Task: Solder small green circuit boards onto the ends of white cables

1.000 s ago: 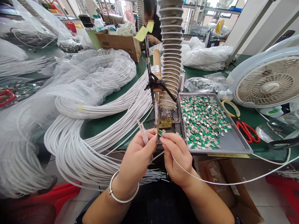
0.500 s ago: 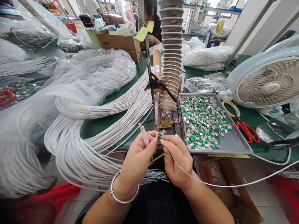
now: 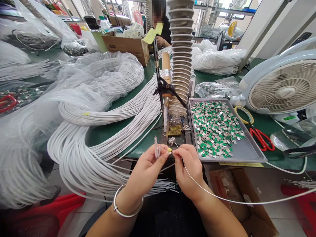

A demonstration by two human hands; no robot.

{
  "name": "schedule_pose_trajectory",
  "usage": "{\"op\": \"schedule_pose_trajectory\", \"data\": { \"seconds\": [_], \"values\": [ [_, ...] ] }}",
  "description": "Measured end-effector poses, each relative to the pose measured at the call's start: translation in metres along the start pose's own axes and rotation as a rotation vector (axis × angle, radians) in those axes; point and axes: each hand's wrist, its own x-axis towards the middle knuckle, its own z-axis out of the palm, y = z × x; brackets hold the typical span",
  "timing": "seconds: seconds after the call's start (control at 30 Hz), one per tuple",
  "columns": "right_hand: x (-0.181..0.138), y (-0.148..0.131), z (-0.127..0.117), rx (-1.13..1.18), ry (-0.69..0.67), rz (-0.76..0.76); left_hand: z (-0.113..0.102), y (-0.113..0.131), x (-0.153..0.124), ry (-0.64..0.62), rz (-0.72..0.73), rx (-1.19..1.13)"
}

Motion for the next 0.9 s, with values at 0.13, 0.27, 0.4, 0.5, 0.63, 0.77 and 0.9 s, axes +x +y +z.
{"op": "schedule_pose_trajectory", "data": {
  "seconds": [0.13, 0.27, 0.4, 0.5, 0.63, 0.77, 0.9],
  "values": [
    [-0.002, 0.001, 0.001, 0.034, -0.024, -0.059, -0.002, 0.004, 0.001, -0.035, -0.009, 0.049],
    [-0.004, 0.001, 0.003, 0.052, -0.011, -0.057, -0.002, 0.012, 0.003, -0.052, -0.016, 0.061],
    [-0.003, -0.001, 0.003, 0.054, 0.048, 0.003, 0.0, 0.017, 0.004, 0.002, -0.015, 0.086],
    [-0.003, -0.001, 0.002, 0.092, 0.053, 0.024, 0.001, 0.018, 0.005, 0.043, 0.011, 0.097],
    [-0.003, 0.0, 0.003, 0.164, 0.053, 0.033, 0.001, 0.02, 0.007, 0.067, 0.022, 0.117],
    [-0.001, 0.0, 0.005, 0.19, 0.054, 0.023, 0.0, 0.024, 0.009, 0.088, 0.024, 0.14],
    [0.002, 0.0, 0.006, 0.178, 0.052, 0.012, -0.001, 0.028, 0.011, 0.108, 0.052, 0.155]
  ]
}}
